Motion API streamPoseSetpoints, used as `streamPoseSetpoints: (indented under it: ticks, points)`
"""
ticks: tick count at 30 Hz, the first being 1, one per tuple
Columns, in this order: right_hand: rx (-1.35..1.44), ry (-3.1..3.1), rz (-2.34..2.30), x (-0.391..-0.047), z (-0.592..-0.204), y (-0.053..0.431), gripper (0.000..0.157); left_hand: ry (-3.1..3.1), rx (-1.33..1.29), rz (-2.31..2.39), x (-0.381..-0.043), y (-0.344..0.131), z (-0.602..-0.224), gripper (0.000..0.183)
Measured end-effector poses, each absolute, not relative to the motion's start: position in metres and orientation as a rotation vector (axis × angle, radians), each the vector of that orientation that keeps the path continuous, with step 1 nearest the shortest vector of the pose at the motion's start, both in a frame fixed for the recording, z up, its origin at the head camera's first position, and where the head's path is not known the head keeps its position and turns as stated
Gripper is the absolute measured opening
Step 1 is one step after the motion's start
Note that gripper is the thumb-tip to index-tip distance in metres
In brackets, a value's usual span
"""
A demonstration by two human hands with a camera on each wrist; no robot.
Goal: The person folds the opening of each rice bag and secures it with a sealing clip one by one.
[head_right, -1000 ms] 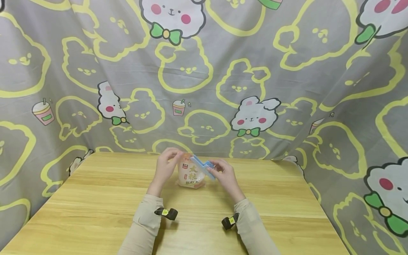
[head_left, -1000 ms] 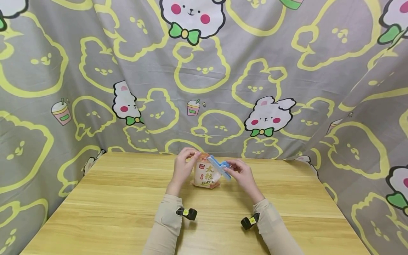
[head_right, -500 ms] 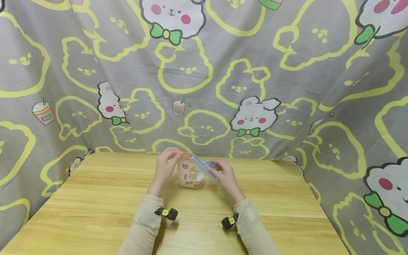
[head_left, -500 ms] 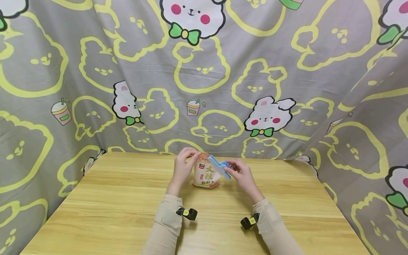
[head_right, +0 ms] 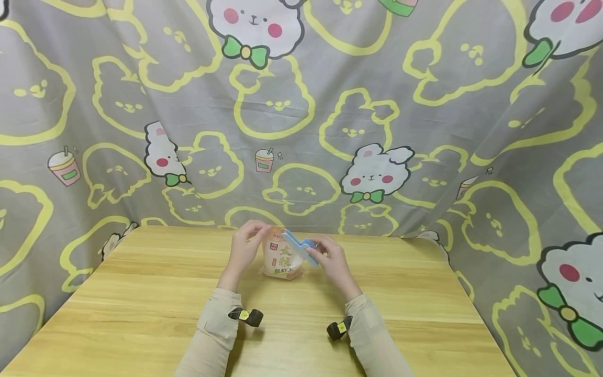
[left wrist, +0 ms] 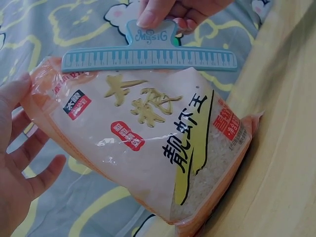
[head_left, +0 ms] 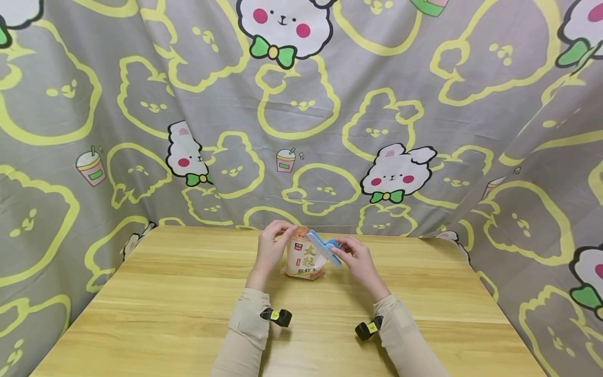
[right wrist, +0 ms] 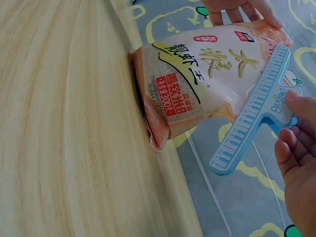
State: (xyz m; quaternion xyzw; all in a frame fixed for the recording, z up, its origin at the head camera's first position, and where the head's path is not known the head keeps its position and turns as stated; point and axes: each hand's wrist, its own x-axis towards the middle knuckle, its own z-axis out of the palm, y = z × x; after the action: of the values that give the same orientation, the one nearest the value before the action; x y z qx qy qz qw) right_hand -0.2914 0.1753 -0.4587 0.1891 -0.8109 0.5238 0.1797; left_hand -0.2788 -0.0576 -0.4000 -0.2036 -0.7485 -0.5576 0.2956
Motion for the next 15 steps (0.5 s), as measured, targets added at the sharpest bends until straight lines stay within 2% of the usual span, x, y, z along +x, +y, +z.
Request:
streamPoseSetpoints:
  ticks: [15]
  points:
    - [0.524,-2.318,1.435,-0.2924,-0.4568,0.1737,0.022,-2.003,-0.53,-1.515,-0.2806,-0.0585,-0.4006,0.009]
